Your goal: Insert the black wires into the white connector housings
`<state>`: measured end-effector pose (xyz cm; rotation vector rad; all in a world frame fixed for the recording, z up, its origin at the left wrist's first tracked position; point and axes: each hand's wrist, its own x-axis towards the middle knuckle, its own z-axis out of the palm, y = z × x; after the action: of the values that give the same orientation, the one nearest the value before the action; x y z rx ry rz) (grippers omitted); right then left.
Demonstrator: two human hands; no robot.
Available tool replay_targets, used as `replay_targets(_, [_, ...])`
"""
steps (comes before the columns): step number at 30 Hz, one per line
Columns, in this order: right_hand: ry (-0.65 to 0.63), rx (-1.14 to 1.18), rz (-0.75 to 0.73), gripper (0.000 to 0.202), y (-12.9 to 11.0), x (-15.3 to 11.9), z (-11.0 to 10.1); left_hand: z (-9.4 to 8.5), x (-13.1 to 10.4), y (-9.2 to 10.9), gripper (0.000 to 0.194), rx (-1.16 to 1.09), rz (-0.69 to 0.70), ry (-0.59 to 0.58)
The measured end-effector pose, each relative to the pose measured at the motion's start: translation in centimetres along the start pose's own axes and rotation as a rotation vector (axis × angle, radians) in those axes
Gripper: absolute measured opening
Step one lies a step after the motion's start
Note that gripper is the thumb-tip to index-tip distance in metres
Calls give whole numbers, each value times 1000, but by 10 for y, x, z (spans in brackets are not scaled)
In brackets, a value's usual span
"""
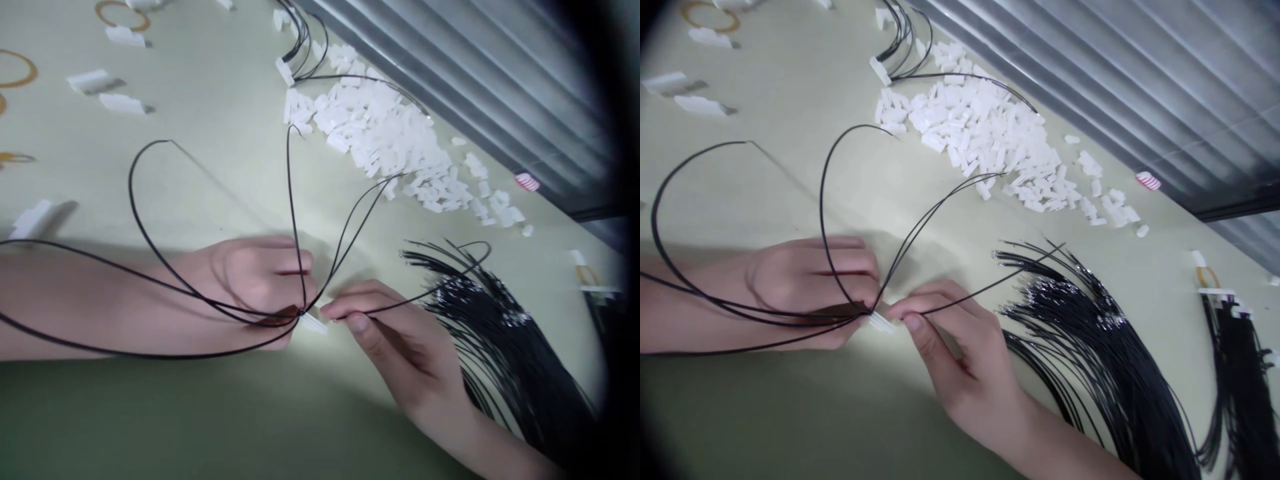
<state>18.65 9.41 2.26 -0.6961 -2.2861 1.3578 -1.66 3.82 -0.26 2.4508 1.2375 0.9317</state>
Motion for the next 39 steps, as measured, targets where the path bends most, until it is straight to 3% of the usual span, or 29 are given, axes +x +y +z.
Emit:
replay_targets(7, [45, 136, 164, 29, 6, -13, 4, 0, 1, 0, 14, 22, 16, 48])
replay_targets(25, [90, 18, 46, 27, 8, -14, 7, -2, -3, -2, 11, 65, 32, 1])
replay_targets(39, [170, -36, -44, 37, 8, -18, 8, 2, -3, 0, 15, 76, 0, 42])
